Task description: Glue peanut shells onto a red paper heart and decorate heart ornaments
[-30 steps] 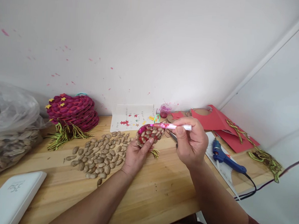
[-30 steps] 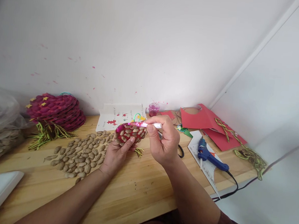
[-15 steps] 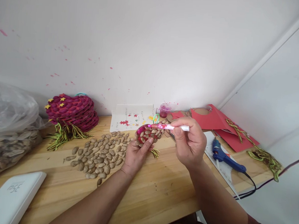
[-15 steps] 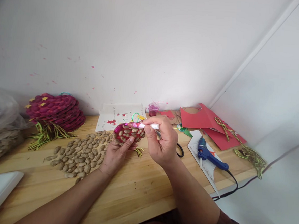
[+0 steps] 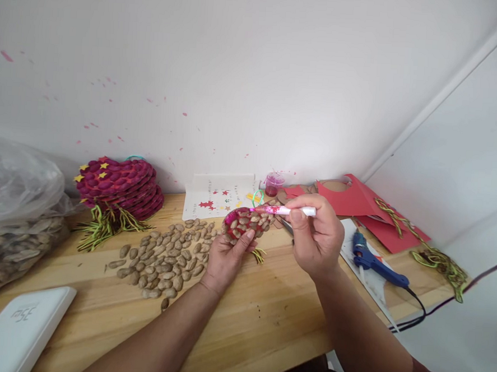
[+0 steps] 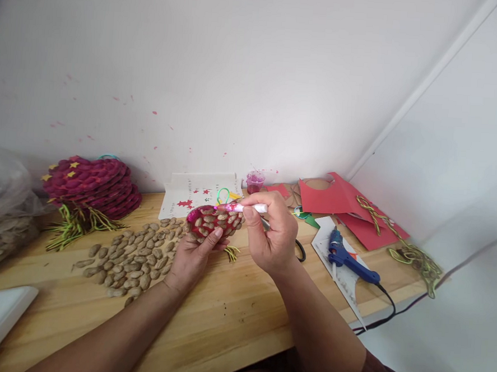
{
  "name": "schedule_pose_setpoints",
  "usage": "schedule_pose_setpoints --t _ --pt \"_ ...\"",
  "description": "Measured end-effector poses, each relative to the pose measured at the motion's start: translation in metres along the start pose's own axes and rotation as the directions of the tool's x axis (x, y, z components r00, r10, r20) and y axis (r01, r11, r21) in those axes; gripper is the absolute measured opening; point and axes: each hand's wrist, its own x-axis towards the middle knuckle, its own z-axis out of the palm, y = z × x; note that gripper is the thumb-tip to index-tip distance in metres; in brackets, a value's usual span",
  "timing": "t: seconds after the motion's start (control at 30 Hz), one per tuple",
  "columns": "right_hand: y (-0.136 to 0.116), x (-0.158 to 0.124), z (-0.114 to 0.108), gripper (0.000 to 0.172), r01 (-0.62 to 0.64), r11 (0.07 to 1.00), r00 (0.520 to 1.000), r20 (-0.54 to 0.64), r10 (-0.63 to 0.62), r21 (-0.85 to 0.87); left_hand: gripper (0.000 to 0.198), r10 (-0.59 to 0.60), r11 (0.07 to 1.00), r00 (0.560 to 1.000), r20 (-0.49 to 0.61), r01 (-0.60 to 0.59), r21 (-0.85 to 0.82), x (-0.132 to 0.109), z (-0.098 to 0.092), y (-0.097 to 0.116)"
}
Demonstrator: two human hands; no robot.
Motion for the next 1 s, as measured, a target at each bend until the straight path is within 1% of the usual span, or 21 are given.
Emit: schedule_pose_setpoints --t 0.17,0.3,0.4,0.6,0.7,0.8,0.87,1.0 --pt "0.001 -0.001 0.001 0.010 -0.015 0.999 0.999 -0.034 0.016 0.030 0.040 -0.019 0.999 1.000 0.004 0.019 -0.041 -0.001 0.001 0.004" --pt "0.000 -0.001 0.002 0.009 -0.048 0.997 0.999 -0.018 0.049 0.060 0.043 -0.024 1.000 1.000 0.013 0.025 -0.020 -0.002 0.001 0.006" --pt "0.001 -0.001 0.002 0.009 -0.054 0.997 0.998 -0.011 0.055 0.048 0.045 -0.014 1.000 1.000 0.017 0.015 -0.018 -0.001 0.001 0.007" --pt "0.000 -0.001 0.003 0.011 -0.015 0.998 1.000 -0.020 0.016 0.057 0.044 -0.024 1.000 0.999 0.039 0.025 -0.017 -0.002 0.003 0.010" --pt "0.001 -0.001 0.004 0.012 -0.002 0.998 1.000 0.007 0.002 0.065 0.044 -0.035 0.999 0.998 0.046 0.036 -0.021 -0.002 0.003 0.010" --pt "0.002 -0.001 0.004 0.012 -0.007 0.999 1.000 0.025 0.006 0.034 0.046 -0.050 0.998 0.998 0.046 0.051 -0.031 -0.003 0.003 0.011" --pt "0.002 -0.001 0.005 0.013 0.006 1.000 1.000 0.018 -0.006 0.012 0.046 -0.047 0.998 0.998 0.041 0.048 -0.034 -0.003 0.003 0.011" --pt "0.003 -0.002 0.005 0.014 0.033 0.999 0.999 -0.005 -0.033 0.024 0.046 -0.037 0.999 0.999 0.040 0.038 -0.037 -0.003 0.004 0.011"
